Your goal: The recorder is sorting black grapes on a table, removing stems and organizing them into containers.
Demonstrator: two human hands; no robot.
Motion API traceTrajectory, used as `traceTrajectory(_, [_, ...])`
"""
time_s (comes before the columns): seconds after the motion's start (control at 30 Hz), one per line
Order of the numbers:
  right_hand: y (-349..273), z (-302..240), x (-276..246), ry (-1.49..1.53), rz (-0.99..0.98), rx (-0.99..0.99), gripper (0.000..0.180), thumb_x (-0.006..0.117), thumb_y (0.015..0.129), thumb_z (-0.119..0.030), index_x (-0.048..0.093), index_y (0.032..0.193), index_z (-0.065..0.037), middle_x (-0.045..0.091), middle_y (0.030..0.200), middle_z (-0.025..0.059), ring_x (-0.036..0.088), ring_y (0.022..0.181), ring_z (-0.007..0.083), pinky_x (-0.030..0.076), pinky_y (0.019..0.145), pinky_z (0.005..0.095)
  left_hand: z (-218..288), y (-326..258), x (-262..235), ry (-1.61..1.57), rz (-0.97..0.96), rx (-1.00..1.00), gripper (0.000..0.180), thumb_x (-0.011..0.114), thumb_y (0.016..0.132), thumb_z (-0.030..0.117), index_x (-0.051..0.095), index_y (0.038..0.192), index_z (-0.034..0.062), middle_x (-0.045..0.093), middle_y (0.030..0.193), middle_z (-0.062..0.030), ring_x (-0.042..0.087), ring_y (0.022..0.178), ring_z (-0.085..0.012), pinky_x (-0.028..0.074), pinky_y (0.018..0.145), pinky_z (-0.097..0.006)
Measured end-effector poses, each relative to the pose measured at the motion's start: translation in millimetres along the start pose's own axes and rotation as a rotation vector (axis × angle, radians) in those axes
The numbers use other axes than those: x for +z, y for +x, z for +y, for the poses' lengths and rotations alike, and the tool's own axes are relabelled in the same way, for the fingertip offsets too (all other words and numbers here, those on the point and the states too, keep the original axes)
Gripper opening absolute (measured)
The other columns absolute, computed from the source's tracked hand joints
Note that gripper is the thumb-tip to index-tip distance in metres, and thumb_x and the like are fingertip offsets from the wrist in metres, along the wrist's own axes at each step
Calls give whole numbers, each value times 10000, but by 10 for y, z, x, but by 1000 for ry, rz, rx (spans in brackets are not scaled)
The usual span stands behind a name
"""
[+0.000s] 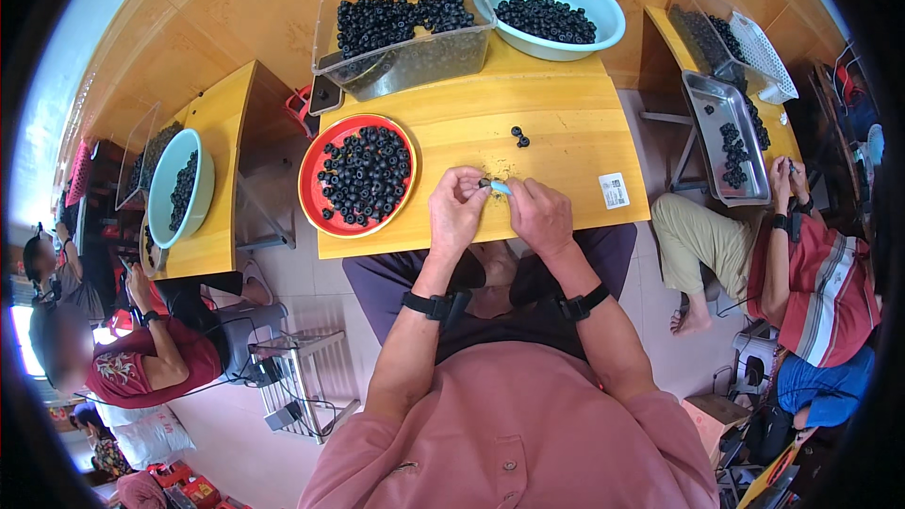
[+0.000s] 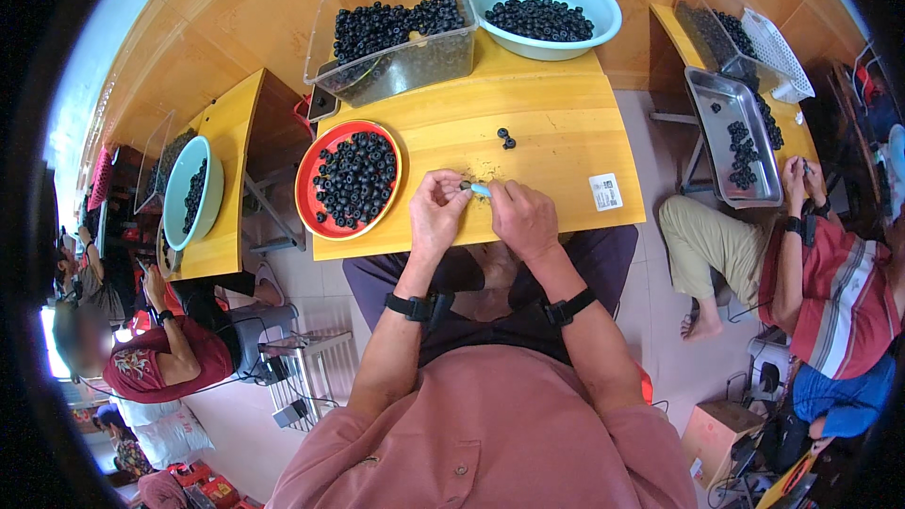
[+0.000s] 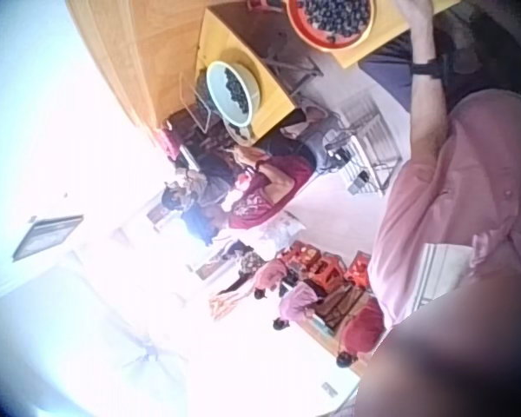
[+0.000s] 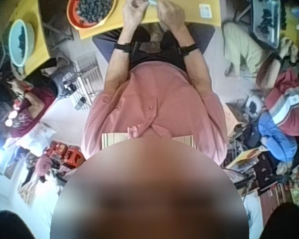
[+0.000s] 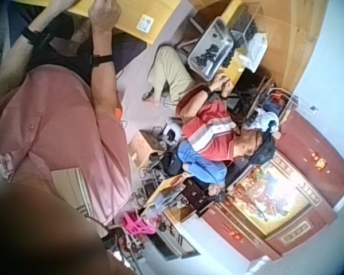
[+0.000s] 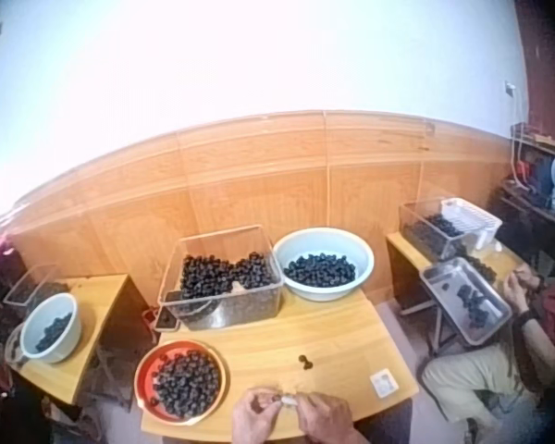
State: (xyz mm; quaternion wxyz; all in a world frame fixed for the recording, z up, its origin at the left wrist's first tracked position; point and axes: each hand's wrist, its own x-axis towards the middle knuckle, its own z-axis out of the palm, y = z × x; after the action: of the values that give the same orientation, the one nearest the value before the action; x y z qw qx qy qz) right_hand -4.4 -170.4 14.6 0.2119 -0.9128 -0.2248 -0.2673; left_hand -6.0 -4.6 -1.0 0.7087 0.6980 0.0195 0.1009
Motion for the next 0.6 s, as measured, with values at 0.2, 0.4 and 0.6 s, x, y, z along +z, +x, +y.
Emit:
traceTrajectory(0.2, [-2,-4,-13,-10,-5,11,66,665,895,-128,677,939,-80,600,733,80,666,659,265,539,573,400,17,4,-11,20,-4,-18,276,753,870,-81,623,1102,-8,673,977,-64,671,886,-119,563,809,-259])
traceTrajectory(0.4, [1,15,13,-53,-21,120,60,648,914,-132,654,949,-84,613,748,89,675,672,286,541,580,414,-39,-12,-62,-185,-6,-62,295,754,882,-86,609,1127,-11,665,987,-45,660,876,-98,551,812,-237])
traceTrajectory(0.6, [-1,15,7,-53,-14,107,62,643,922,-137,662,943,-82,615,752,87,677,671,284,542,584,417,16,3,-58,-46,-11,5,272,752,890,-83,688,1148,-30,645,1009,-46,672,887,-110,554,819,-233])
